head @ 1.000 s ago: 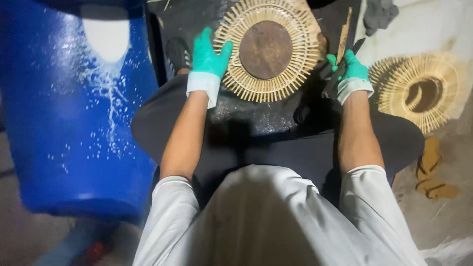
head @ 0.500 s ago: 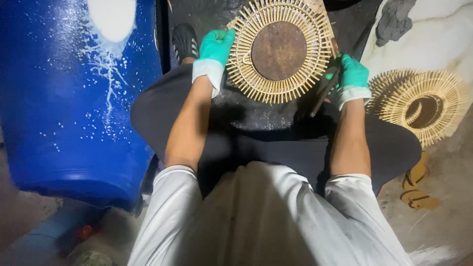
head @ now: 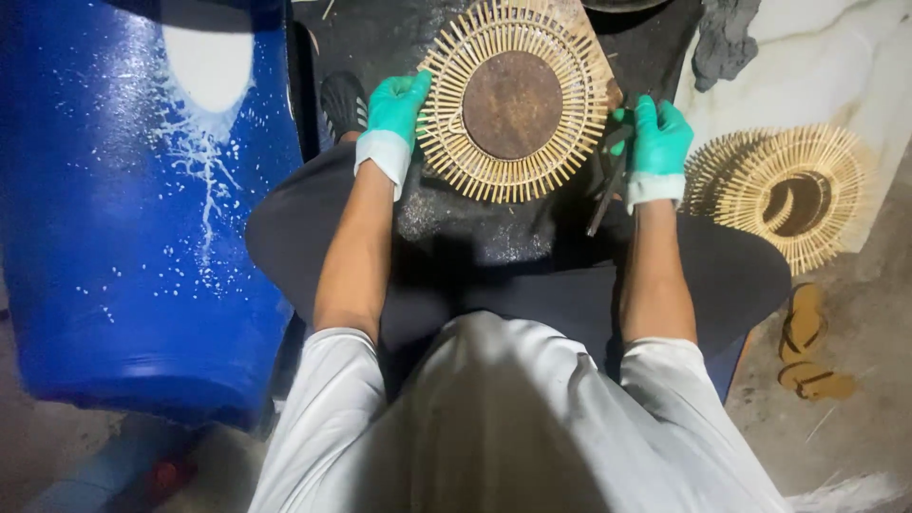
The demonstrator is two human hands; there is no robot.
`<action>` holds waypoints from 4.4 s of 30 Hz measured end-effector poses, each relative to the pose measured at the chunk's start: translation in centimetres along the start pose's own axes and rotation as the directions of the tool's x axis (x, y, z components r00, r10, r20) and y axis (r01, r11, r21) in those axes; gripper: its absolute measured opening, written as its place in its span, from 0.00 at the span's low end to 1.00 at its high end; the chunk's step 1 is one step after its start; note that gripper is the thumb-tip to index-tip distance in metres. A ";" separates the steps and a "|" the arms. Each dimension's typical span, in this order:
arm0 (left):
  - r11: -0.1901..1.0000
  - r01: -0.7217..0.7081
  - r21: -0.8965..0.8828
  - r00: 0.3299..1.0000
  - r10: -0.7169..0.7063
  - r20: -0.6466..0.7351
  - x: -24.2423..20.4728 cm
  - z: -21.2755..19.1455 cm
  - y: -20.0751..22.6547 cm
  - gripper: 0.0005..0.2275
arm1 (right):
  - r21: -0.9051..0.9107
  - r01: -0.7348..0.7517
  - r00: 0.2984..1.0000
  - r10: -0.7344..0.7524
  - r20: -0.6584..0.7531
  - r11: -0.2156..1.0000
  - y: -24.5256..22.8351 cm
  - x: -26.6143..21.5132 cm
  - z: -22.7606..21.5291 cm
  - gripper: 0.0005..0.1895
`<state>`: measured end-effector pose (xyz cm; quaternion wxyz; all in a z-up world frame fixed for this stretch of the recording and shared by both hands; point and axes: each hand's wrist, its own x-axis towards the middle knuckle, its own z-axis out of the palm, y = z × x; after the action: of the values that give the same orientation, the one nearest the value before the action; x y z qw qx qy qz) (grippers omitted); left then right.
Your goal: Shaping and cleaning a circular bamboo or wooden frame using metal tools in a manufacturing setting.
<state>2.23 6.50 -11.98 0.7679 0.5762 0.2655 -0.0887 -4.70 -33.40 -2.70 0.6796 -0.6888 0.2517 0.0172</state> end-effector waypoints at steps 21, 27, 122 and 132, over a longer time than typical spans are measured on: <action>0.545 -0.820 0.172 0.393 0.318 0.863 -18.4 23.1 7.3 0.23 | 0.662 -0.142 0.968 -0.036 0.248 0.736 0.3 -0.7 -3.2 0.24; 0.524 -0.752 0.400 0.598 0.286 0.749 -20.3 26.0 8.4 0.34 | 0.904 -0.214 0.961 -0.088 0.264 0.371 -0.6 -3.4 -2.8 0.28; -0.094 -0.341 0.935 0.924 -0.218 0.314 -13.6 18.8 12.7 0.42 | 0.181 -0.271 0.962 0.259 0.090 0.945 -2.1 -14.6 0.6 0.26; -0.097 -0.370 0.924 0.913 -0.222 0.342 -13.7 18.7 12.2 0.43 | 0.165 -0.265 0.964 0.257 0.069 0.950 -3.6 -15.4 0.4 0.25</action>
<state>1.78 -9.37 8.87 0.1255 0.9341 -0.0824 -0.3239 -16.68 -28.25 6.22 0.7341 -0.5875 0.3253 0.1009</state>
